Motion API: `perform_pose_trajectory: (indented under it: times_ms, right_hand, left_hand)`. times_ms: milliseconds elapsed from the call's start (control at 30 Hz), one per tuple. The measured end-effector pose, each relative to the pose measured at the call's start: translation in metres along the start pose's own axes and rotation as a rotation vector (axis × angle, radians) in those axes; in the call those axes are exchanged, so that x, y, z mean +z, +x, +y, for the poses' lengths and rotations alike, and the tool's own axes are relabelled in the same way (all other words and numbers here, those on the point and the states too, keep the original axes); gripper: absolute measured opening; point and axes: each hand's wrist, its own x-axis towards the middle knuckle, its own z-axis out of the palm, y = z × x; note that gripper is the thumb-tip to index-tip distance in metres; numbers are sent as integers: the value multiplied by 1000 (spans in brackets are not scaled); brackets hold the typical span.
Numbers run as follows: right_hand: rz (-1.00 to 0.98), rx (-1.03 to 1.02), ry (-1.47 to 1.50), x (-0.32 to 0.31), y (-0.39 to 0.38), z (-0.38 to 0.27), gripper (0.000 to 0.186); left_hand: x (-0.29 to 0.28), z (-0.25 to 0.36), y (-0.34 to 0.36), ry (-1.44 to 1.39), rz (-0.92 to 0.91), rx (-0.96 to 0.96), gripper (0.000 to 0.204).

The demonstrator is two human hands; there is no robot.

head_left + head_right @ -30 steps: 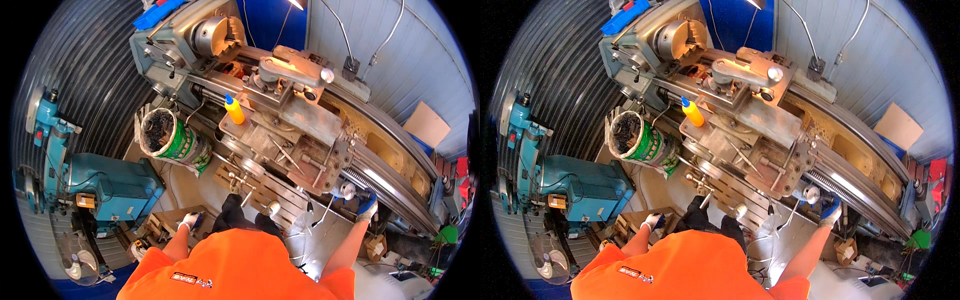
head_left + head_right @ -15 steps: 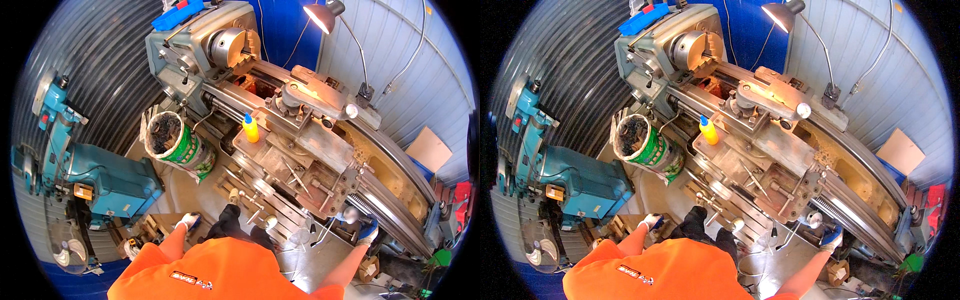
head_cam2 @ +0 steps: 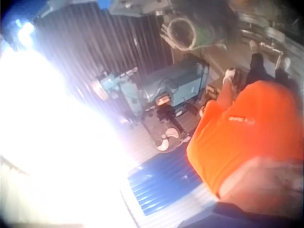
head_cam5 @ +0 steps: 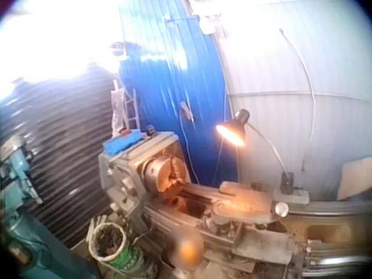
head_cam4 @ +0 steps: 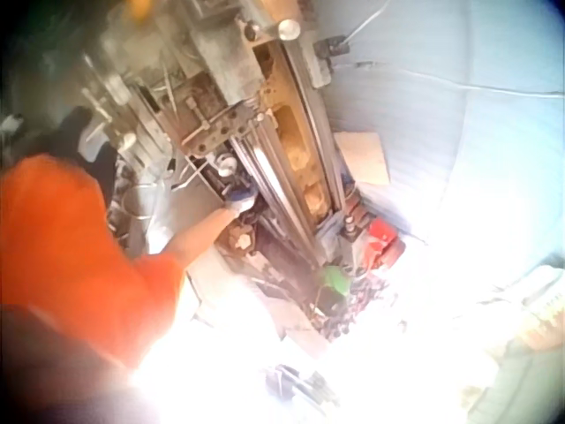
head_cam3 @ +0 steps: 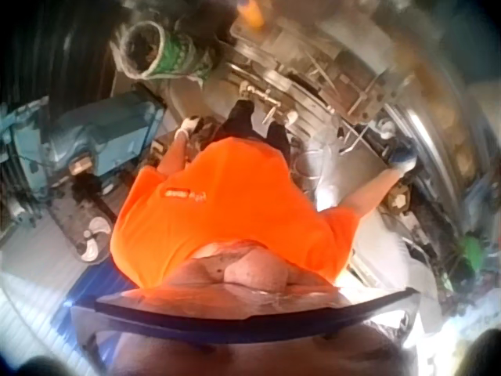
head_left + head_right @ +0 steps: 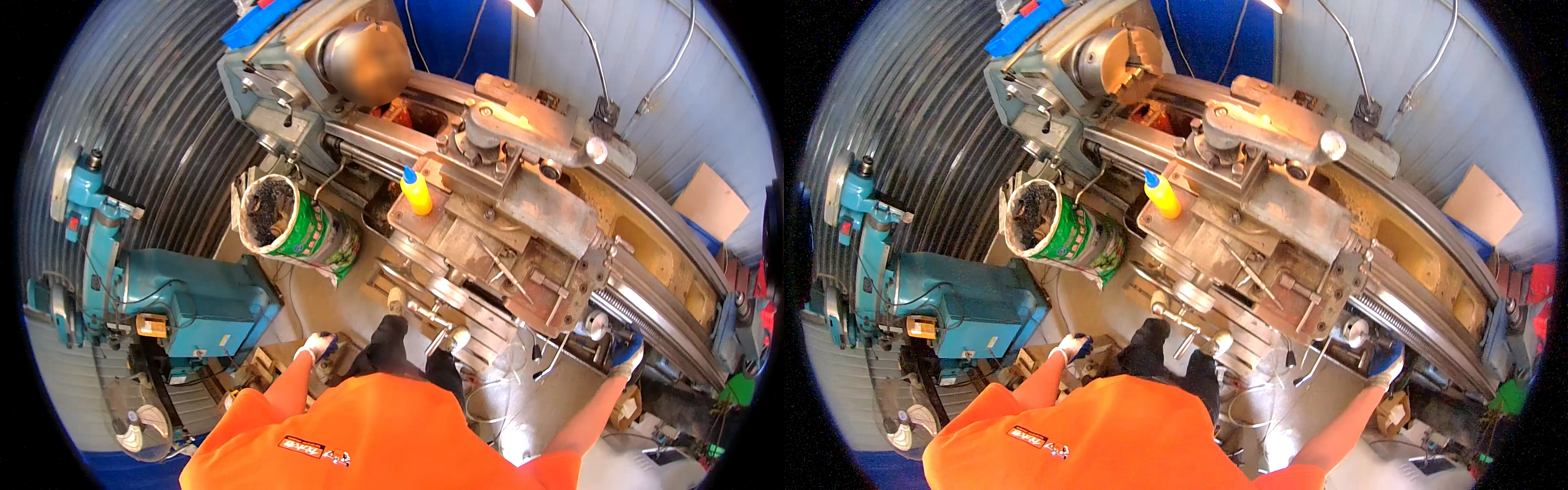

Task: The person applies lubricant from a yellow bottle to the metal components of a lathe machine using a small brush. They then use a wrench to tighten bolts on the machine's chuck and bed. The person wears gloves and an orange shirt while working in a workshop environment.

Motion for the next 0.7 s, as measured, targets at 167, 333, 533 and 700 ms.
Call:
perform_pose_trajectory:
  times_ms: [167, 333, 533, 700]
  right_hand:
    - [96, 360, 428, 2, 1, -17, 33]
    - [45, 261, 254, -2, 5, -10, 34]
    - [19, 302, 397, -10, 5, -7, 30]
    - [51, 237, 261, -7, 1, -14, 29]
  left_hand:
    - [-12, -8, 18, -294, -230, -51, 29]
    - [-43, -48, 50, -238, -444, -77, 46]
    - [-70, -73, 87, 88, -683, 150, 27]
    - [-71, -60, 94, 123, -588, 176, 20]
